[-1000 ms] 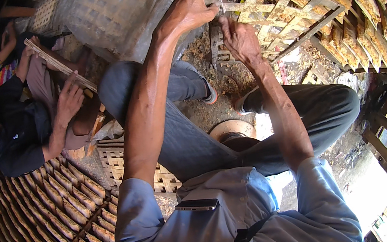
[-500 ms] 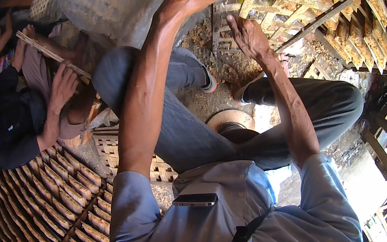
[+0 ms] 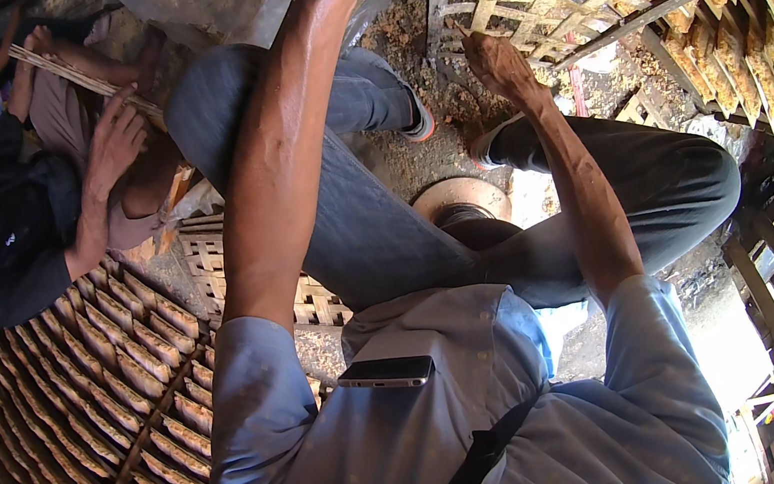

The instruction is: The person sits on the floor and assembles a wooden lattice tray by hand, inserting thin wooden strips into the frame. They handle the tray and strips, occasionally adjusting the position of the frame and inserting additional pieces to complete the grid pattern.

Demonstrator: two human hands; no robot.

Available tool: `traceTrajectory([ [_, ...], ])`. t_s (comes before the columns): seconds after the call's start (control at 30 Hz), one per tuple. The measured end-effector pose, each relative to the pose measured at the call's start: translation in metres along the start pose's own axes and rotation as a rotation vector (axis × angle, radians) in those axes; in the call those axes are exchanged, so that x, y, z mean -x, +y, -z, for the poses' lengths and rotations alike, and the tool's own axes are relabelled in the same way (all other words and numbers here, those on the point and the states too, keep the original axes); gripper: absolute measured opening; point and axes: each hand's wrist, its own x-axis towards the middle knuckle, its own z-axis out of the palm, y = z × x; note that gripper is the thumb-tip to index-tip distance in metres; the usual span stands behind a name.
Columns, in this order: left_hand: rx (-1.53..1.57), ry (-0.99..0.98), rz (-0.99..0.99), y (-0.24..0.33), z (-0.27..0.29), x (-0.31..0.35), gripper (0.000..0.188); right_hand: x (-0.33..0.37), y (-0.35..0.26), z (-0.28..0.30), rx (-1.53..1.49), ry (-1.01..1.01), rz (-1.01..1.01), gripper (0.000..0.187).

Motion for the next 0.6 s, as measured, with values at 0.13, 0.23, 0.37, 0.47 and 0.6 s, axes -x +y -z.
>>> traceTrajectory([
  [0.13,-0.032,-0.040,0.077,-0.010,0.006,0.008,0.050,-0.033,-0.042,0.009,0.057,0.117,-0.100,0.021],
  [0.23,-0.031,0.085,-0.049,-0.013,-0.011,-0.001,0.047,-0.021,-0.002,-0.004,0.100,-0.034,-0.244,0.020],
  [0.37,0.060,0.080,-0.020,-0.010,-0.006,0.005,0.042,-0.010,-0.013,0.001,0.073,-0.128,-0.162,0.021],
  [0.47,0.055,0.058,-0.021,-0.011,-0.005,0.004,0.040,-0.020,-0.015,0.002,0.062,-0.021,-0.201,0.025],
  [0.6,0.054,0.005,0.059,-0.006,-0.002,0.003,0.038,-0.025,-0.012,-0.004,0.070,-0.049,-0.172,0.025],
])
